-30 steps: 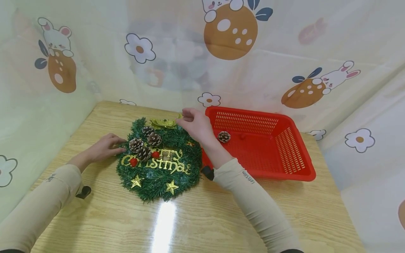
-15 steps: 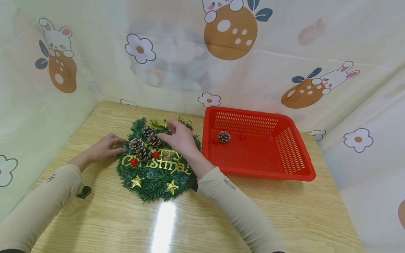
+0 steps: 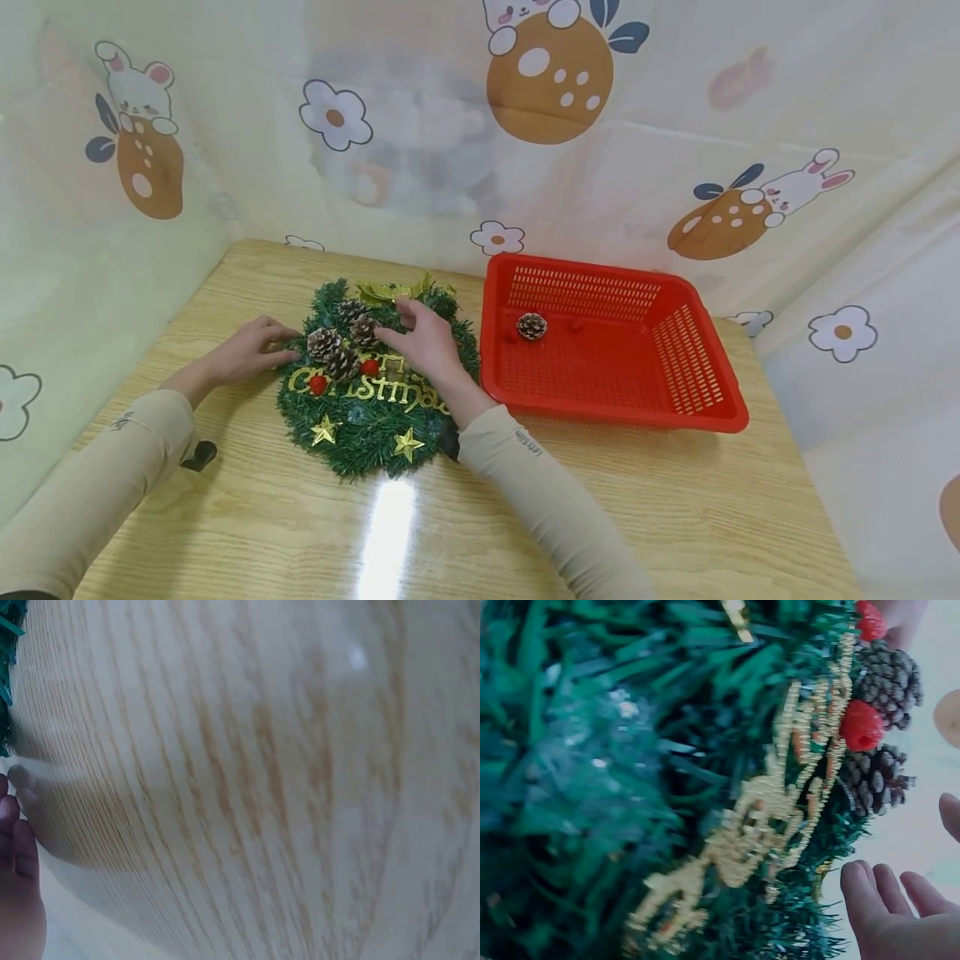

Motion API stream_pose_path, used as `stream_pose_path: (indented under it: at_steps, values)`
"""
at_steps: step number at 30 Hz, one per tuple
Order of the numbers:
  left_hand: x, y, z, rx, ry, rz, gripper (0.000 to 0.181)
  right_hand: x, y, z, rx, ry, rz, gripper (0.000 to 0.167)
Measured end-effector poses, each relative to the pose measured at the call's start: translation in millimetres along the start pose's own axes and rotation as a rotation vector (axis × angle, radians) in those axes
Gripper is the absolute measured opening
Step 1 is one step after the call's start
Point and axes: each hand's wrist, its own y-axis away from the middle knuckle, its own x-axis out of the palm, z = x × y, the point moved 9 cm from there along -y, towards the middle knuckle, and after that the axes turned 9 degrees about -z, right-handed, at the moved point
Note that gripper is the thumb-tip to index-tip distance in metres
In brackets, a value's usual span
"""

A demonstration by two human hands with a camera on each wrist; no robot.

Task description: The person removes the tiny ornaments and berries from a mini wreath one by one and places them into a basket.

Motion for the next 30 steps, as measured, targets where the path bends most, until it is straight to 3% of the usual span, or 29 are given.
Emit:
stream_pose_path:
  at_steps: [11,30]
  values:
    - [-0.4,0.3,-0.4,-0.001,-0.002,-0.002,0.045,13.7,-6.6,-11.3,-0.028,0.019,0.02,0.061]
    - [-0.5,-0.2,-0.7,-0.009,-0.007,0.006,0.045,16.8,-8.7,-14.8,-0.062,0.101,0.003,0.056]
